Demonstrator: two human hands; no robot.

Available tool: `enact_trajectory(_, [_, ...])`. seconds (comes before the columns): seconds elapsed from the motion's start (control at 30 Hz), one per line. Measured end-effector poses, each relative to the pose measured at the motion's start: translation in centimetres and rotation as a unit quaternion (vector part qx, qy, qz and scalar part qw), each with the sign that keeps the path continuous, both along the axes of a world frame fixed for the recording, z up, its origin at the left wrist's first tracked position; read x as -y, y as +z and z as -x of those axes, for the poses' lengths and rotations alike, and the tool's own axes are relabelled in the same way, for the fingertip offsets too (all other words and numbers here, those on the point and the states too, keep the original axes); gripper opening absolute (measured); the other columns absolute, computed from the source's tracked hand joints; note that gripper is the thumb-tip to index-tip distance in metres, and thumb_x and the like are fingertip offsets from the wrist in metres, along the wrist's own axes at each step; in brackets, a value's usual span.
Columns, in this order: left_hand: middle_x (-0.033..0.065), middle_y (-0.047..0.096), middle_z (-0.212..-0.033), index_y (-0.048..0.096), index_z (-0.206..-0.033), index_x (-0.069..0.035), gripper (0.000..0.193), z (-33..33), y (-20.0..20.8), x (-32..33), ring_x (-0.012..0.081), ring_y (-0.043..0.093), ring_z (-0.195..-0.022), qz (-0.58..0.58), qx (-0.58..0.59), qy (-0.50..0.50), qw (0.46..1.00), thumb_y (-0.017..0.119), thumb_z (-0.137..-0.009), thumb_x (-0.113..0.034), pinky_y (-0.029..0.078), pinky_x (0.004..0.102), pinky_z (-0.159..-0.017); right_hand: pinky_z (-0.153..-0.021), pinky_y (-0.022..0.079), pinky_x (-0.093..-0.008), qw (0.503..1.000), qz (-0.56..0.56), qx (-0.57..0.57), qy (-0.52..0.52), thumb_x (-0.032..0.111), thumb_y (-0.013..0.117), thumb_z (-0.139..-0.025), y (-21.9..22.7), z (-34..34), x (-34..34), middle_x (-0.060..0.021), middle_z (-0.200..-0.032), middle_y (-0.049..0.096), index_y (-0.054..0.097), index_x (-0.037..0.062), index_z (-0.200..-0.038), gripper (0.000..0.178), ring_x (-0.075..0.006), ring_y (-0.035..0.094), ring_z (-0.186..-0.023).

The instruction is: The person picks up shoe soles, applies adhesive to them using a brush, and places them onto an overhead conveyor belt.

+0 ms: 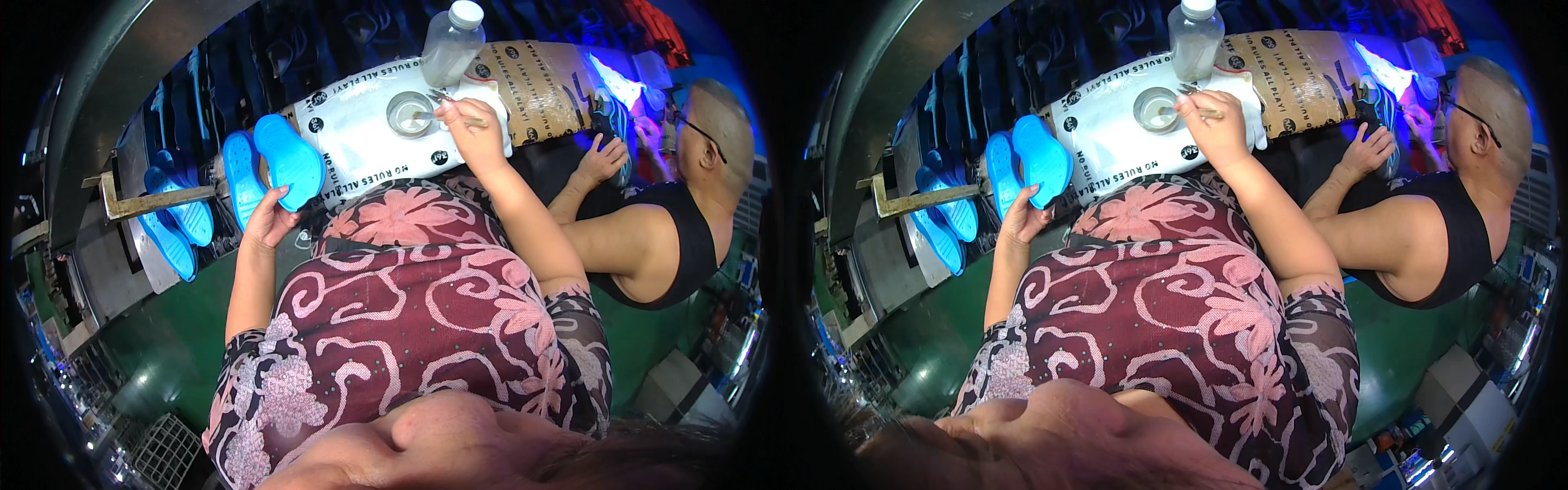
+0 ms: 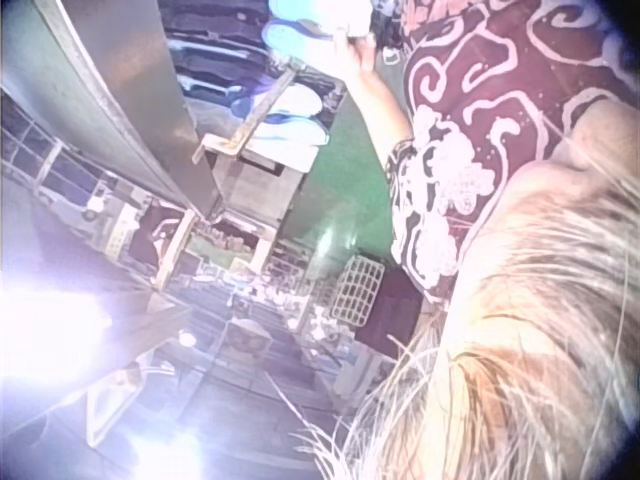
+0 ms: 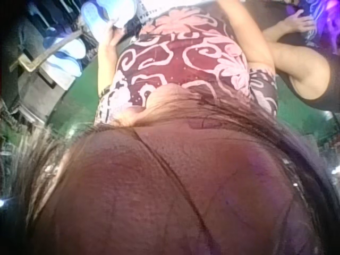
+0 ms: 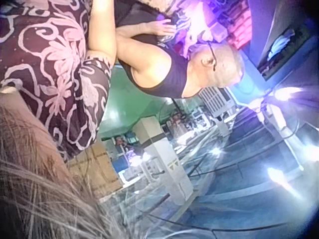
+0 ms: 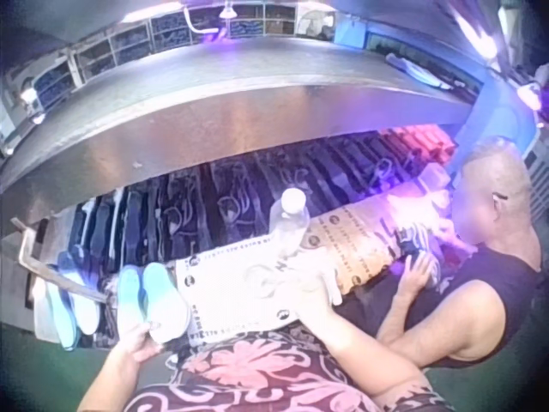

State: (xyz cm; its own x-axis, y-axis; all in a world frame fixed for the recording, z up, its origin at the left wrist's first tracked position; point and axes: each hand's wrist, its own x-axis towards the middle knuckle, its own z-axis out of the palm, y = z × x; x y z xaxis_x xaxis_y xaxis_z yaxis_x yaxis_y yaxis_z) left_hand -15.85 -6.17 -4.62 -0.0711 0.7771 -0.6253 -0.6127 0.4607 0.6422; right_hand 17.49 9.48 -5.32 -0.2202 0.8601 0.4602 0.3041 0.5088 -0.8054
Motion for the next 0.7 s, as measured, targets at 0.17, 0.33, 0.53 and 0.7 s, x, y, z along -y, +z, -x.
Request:
enact_trajectory(0.17, [0.0068, 0.062, -0.074, 0.051, -0.101, -0.005, 0.026, -0.3, -1.4, -0.6, 0.016, 0.056, -0.051, -0.011, 0.049, -0.038, 0.998, 0.061, -0.08, -0.017, 0.045, 0.0247, -0.041, -0.062, 0.042, -0.0353, 0.996, -0.067, 0.064, -0.011, 0.018, 0.06, -0.08, -0.8, 1.0, -0.5, -0.0097, -0.065, 0.061, 0.065, 0.0047, -0.07, 0.018, -0.0278, 0.056, -0.063])
enact_trajectory(0.33, [0.0025, 0.055, -0.065, 0.051, -0.092, -0.009, 0.019, 0.5, -2.6, -0.2, 0.0125, 0.046, -0.044, 0.012, 0.105, -0.011, 0.994, 0.057, -0.081, -0.023, 0.035, 0.0222, -0.039, -0.061, 0.043, -0.0261, 0.997, 0.068, -0.034, -0.015, 0.017, 0.055, -0.086, -0.3, -0.2, -0.5, -0.008, -0.067, 0.061, 0.066, 0.0, -0.075, 0.023, -0.0149, 0.058, -0.065])
enact_trajectory(0.53, [0.002, 0.05, -0.058, 0.052, -0.09, -0.012, 0.019, -0.7, -2.1, -0.5, 0.0127, 0.041, -0.043, 0.037, 0.069, -0.013, 0.997, 0.057, -0.08, -0.026, 0.033, 0.0237, -0.04, -0.06, 0.045, -0.026, 0.998, -0.011, 0.066, -0.008, 0.01, 0.06, -0.081, -1.5, 0.2, -0.1, -0.0094, -0.068, 0.061, 0.066, 0.0008, -0.076, 0.013, -0.0152, 0.059, -0.065])
enact_trajectory(0.7, [0.0035, 0.056, -0.068, 0.052, -0.093, -0.009, 0.019, -0.4, -1.9, -0.4, 0.0143, 0.047, -0.045, 0.004, 0.094, -0.024, 0.995, 0.058, -0.08, -0.021, 0.037, 0.024, -0.041, -0.067, 0.045, -0.0244, 0.997, 0.078, -0.028, -0.009, 0.014, 0.059, -0.084, -0.9, -0.6, 0.0, -0.0083, -0.075, 0.063, 0.066, 0.0008, -0.08, 0.016, -0.0141, 0.06, -0.07])
